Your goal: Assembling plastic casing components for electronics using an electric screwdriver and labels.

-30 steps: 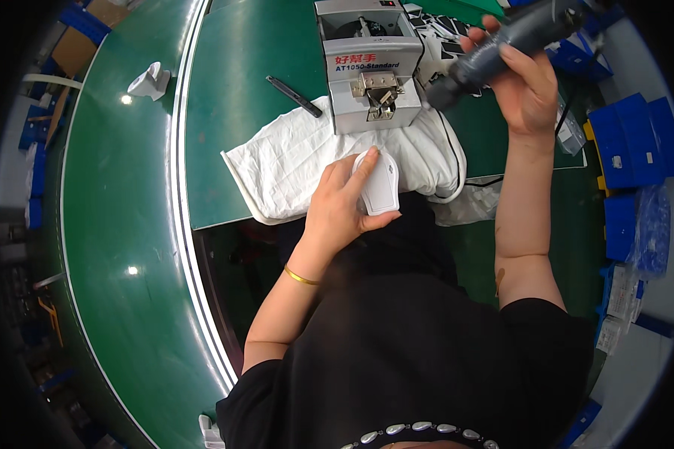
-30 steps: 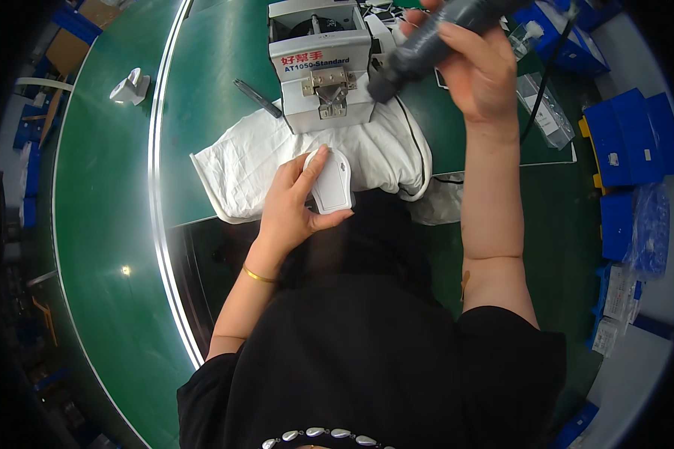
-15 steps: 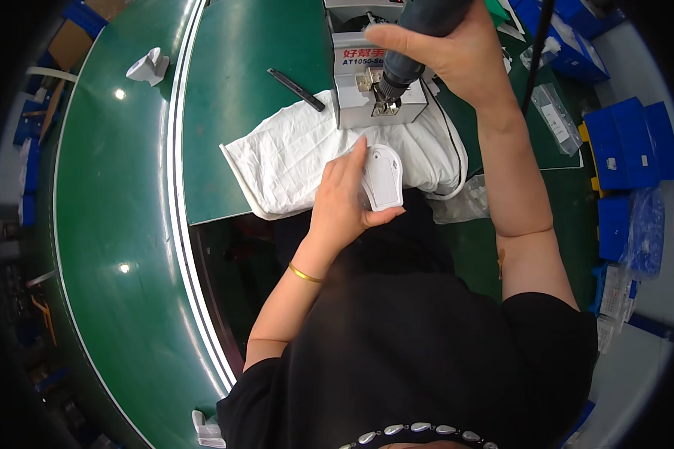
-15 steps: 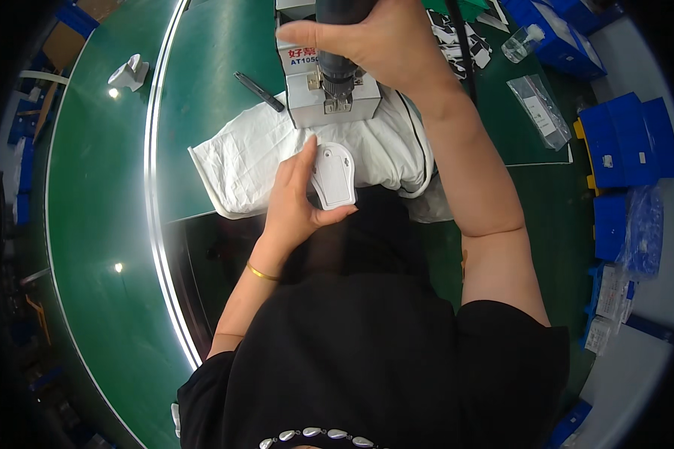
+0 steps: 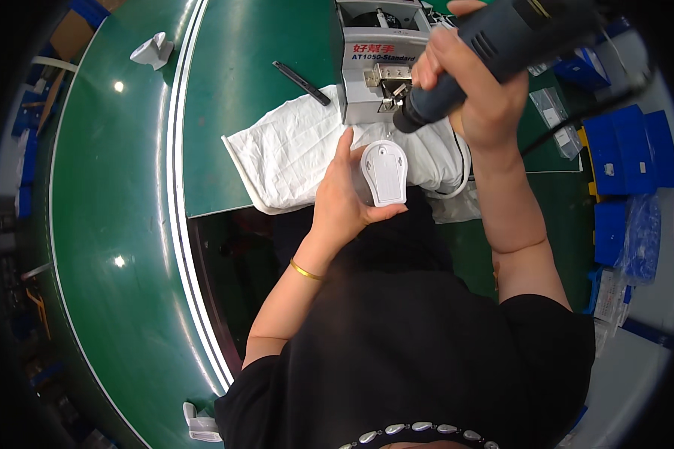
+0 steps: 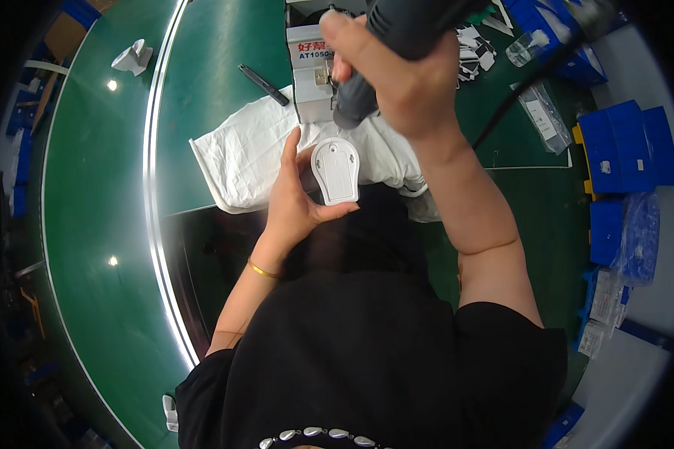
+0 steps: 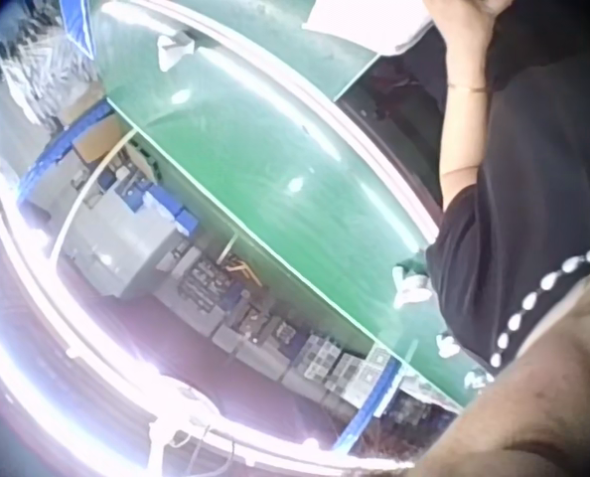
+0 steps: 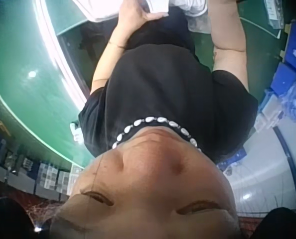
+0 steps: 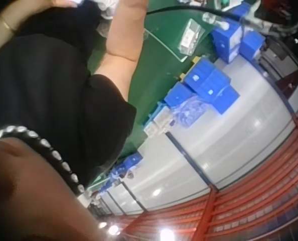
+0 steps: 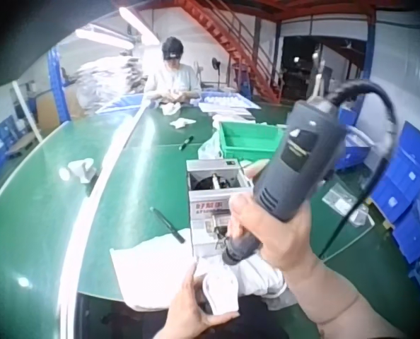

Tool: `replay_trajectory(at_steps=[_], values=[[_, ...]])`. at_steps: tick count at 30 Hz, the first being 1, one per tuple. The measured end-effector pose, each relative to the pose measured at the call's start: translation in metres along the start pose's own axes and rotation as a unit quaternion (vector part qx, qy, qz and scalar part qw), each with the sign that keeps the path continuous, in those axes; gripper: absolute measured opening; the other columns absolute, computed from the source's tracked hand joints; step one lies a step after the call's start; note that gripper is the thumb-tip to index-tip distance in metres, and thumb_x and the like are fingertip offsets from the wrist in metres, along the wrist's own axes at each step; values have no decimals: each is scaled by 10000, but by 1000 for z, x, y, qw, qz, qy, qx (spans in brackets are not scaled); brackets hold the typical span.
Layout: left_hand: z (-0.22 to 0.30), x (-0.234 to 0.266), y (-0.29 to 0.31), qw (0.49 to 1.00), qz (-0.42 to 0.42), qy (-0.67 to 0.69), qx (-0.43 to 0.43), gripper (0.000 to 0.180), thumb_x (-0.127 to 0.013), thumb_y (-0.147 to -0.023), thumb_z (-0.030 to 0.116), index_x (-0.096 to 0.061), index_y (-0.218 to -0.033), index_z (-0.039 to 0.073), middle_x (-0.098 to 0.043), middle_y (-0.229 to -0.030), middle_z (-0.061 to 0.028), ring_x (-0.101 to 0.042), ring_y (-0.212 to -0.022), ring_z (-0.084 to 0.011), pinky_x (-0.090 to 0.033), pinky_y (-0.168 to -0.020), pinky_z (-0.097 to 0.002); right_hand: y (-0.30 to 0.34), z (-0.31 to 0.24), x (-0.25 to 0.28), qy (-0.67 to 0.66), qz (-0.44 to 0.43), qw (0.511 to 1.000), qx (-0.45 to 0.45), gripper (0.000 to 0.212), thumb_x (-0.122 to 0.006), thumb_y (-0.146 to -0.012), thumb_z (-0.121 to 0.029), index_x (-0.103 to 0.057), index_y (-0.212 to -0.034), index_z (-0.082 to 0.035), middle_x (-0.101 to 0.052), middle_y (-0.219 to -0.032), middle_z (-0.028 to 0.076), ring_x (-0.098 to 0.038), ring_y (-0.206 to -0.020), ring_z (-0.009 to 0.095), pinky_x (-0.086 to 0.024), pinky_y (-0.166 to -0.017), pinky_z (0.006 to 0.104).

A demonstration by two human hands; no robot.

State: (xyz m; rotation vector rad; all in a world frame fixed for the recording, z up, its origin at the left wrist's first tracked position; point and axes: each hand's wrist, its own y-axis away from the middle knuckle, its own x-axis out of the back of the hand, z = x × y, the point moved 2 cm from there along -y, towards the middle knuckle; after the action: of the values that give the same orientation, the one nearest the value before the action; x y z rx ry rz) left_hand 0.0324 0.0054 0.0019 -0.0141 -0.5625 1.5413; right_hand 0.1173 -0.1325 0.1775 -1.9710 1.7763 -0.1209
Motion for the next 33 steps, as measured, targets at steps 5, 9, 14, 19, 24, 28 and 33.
replay_trajectory(at_steps=[5, 9, 14, 19, 24, 28, 33], values=[[2, 1, -4, 1000, -3, -26, -5, 1303, -938, -568, 445, -191, -1525, -27, -632, -1245, -178, -612, -1112, -359, -497, -942, -419, 13, 8, 6, -17, -167, 982, 85, 409, -570, -912, 23, -406, -1286, 39, -611, -827, 123, -615, -697, 201, -529, -709, 407], [3, 1, -3, 1000, -2, -28, -2, 1299, -941, -561, 435, -198, -1523, -25, -631, -1244, -177, -610, -1105, -358, -497, -939, -418, 16, 12, 3, 16, -147, 986, 73, 398, -579, -903, 36, -411, -1265, 34, -596, -760, 108, -598, -643, 175, -522, -664, 385], [4, 1, -4, 1000, -4, -24, -2, 1294, -945, -554, 421, -208, -1519, -27, -629, -1244, -175, -604, -1112, -359, -495, -945, -419, 17, 16, 2, 20, -145, 987, 64, 383, -579, -897, 42, -420, -1245, 29, -594, -750, 104, -596, -632, 173, -520, -660, 379], [2, 0, -2, 1000, -9, -27, -4, 1316, -970, -553, 406, -190, -1541, 20, -606, -1237, -238, -624, -1134, -351, -495, -976, -400, 17, 18, -1, 44, -141, 987, 59, 378, -581, -892, 41, -421, -1235, 29, -600, -746, 103, -595, -629, 171, -520, -657, 378], [4, 1, -3, 999, -5, -38, 0, 1279, -947, -544, 412, -232, -1503, -40, -624, -1253, -162, -597, -1114, -352, -492, -947, -423, 16, 20, -1, 107, -179, 975, 71, 370, -585, -889, 41, -424, -1222, 34, -611, -753, 102, -603, -634, 170, -525, -655, 374], [7, 2, -3, 999, -9, -38, 8, 1278, -947, -539, 414, -239, -1499, -46, -626, -1251, -163, -594, -1117, -352, -489, -950, -424, 15, 22, -1, 122, -184, 972, 79, 365, -590, -892, 38, -430, -1221, 36, -613, -757, 101, -610, -638, 170, -528, -655, 367], [7, 3, -4, 1000, -4, -31, 5, 1240, -947, -541, 407, -274, -1480, -43, -631, -1238, -170, -591, -1116, -357, -489, -948, -423, 16, 26, -4, 58, -150, 985, 56, 355, -600, -899, 34, -441, -1216, 32, -619, -768, 99, -611, -628, 167, -532, -646, 364]])
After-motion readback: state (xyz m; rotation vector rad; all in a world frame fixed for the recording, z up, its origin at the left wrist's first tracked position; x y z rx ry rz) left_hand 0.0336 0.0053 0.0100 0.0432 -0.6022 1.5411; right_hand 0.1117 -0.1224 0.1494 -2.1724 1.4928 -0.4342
